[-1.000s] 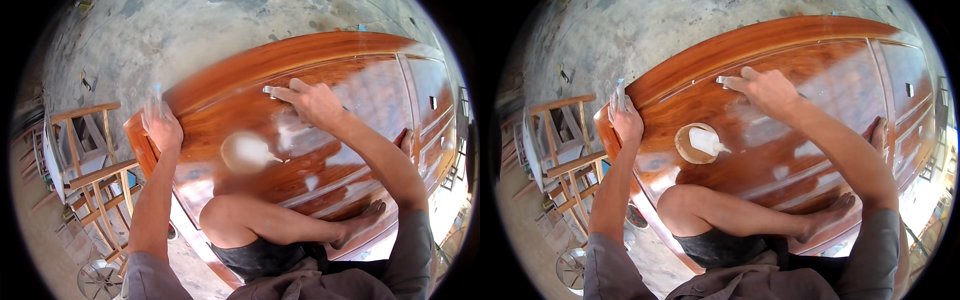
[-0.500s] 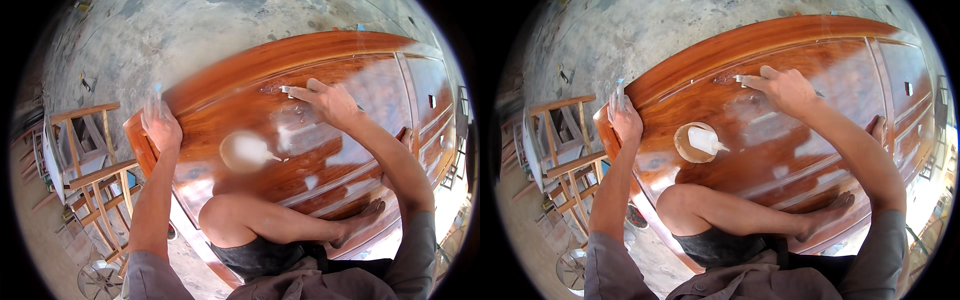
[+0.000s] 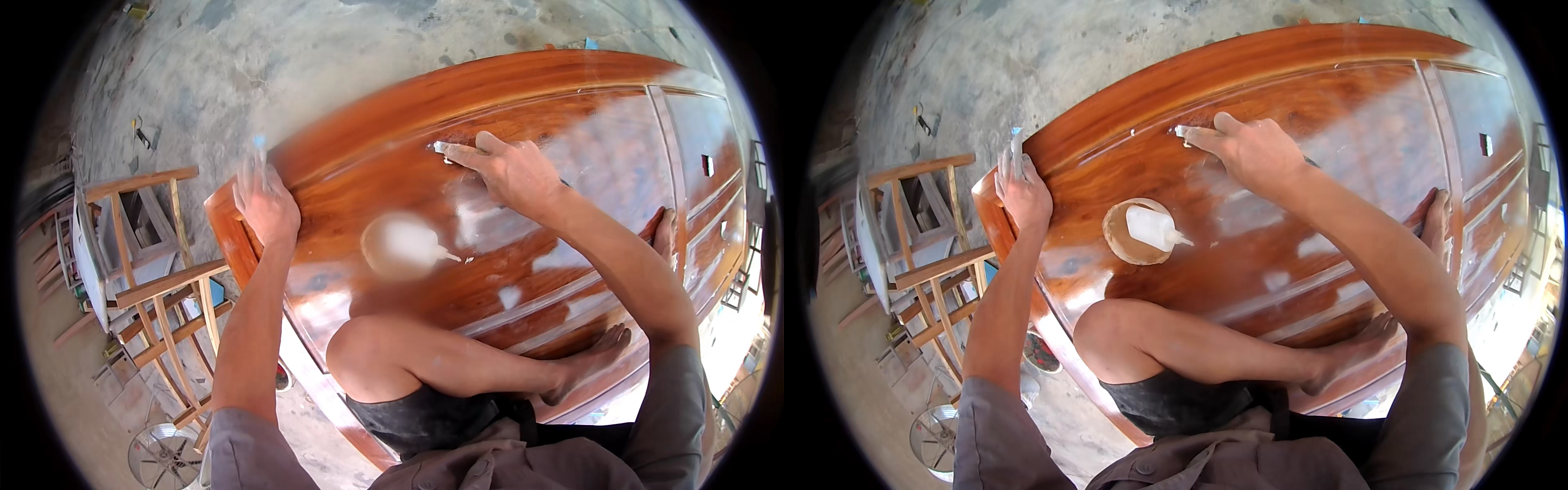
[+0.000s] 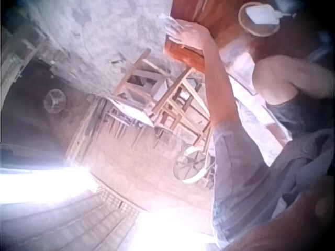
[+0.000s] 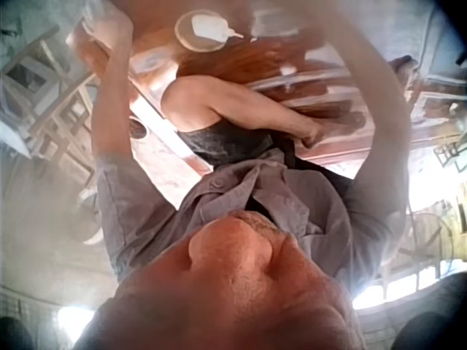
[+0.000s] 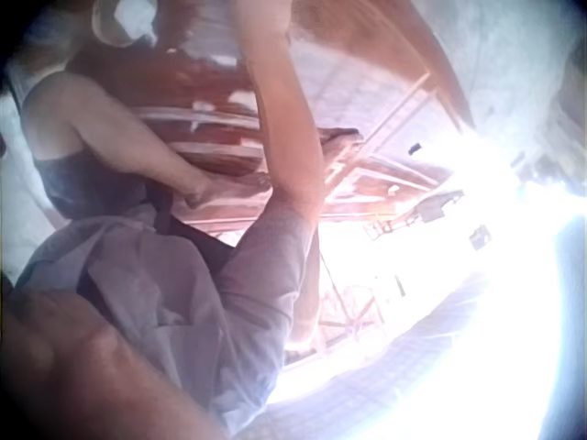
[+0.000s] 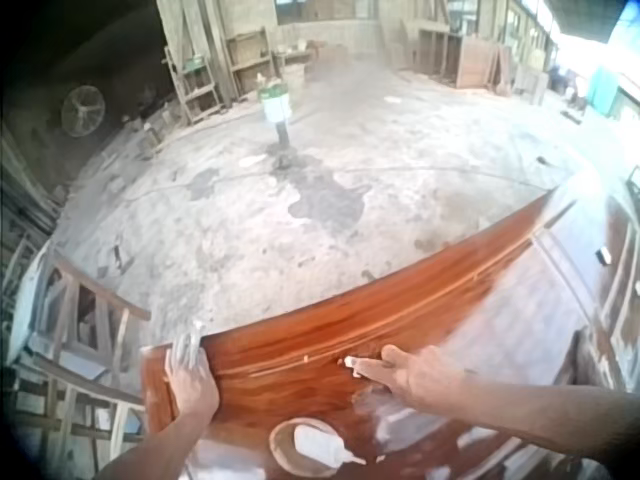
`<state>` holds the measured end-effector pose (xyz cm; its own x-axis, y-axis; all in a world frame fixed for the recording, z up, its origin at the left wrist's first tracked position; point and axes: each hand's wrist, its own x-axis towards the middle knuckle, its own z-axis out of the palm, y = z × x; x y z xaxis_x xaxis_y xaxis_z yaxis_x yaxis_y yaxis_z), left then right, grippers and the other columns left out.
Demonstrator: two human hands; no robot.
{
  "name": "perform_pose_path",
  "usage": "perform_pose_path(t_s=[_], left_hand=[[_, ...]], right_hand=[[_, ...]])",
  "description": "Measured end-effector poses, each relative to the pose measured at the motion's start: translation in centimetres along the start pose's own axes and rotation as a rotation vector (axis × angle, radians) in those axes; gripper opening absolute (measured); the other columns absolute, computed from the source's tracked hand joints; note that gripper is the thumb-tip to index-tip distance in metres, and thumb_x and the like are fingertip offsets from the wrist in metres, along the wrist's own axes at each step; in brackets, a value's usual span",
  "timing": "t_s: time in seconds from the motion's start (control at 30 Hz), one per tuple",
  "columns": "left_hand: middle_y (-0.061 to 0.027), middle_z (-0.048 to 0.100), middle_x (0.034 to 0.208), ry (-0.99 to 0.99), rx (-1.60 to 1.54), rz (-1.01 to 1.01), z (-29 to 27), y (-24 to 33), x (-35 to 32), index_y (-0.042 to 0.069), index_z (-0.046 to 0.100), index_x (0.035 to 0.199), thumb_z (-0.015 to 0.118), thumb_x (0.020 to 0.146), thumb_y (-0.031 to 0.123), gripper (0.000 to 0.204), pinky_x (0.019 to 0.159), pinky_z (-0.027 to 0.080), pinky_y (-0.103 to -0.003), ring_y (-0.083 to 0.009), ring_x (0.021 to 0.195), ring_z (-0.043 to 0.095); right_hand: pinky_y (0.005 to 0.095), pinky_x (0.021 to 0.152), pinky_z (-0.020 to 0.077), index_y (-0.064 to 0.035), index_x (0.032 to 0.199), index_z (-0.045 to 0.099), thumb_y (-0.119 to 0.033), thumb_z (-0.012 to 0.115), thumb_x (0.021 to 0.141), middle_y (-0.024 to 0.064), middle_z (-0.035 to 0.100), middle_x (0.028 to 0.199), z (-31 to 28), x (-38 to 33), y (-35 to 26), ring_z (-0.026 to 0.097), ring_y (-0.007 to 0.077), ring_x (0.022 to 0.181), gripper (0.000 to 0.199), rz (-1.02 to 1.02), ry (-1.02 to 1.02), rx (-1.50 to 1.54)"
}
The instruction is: The person sits on the floor and applies a white substance to a wooden cabinet door using a small brush and a cloth. They repeatedly rub the substance into the surface and wipe it down, focusing on different sections of the door.
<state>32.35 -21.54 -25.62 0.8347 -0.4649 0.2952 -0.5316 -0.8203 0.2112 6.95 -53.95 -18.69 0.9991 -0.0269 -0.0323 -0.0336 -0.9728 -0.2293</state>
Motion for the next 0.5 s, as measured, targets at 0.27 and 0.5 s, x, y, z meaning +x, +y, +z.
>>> perform_pose_path(t_s=[0.27,0.5], left_hand=[[-0.0160,0.054,0.153,0.026,0.023,-0.012,0.5,-0.3,-0.1,0.012,0.057,0.150,0.046,0.111,0.023,0.042,0.125,0.027,-0.052,-0.0322,0.147,0.044],[-0.0160,0.054,0.153,0.037,0.027,-0.008,0.1,-0.5,-0.1,0.014,0.058,0.150,0.046,0.111,0.022,0.041,0.125,0.028,-0.051,-0.0321,0.145,0.045]], right_hand=[[0.0440,0.061,0.0593,-0.0238,0.143,0.063,-0.012,0.068,0.091,0.0091,0.063,0.100,0.1,0.0,-0.5,0.070,0.0324,0.070,0.053,0.017,-0.032,-0.012],[0.0450,0.062,0.0594,-0.0240,0.143,0.063,-0.011,0.066,0.092,0.0101,0.064,0.100,-1.0,-0.9,0.2,0.071,0.0333,0.072,0.052,0.075,-0.077,0.020]])
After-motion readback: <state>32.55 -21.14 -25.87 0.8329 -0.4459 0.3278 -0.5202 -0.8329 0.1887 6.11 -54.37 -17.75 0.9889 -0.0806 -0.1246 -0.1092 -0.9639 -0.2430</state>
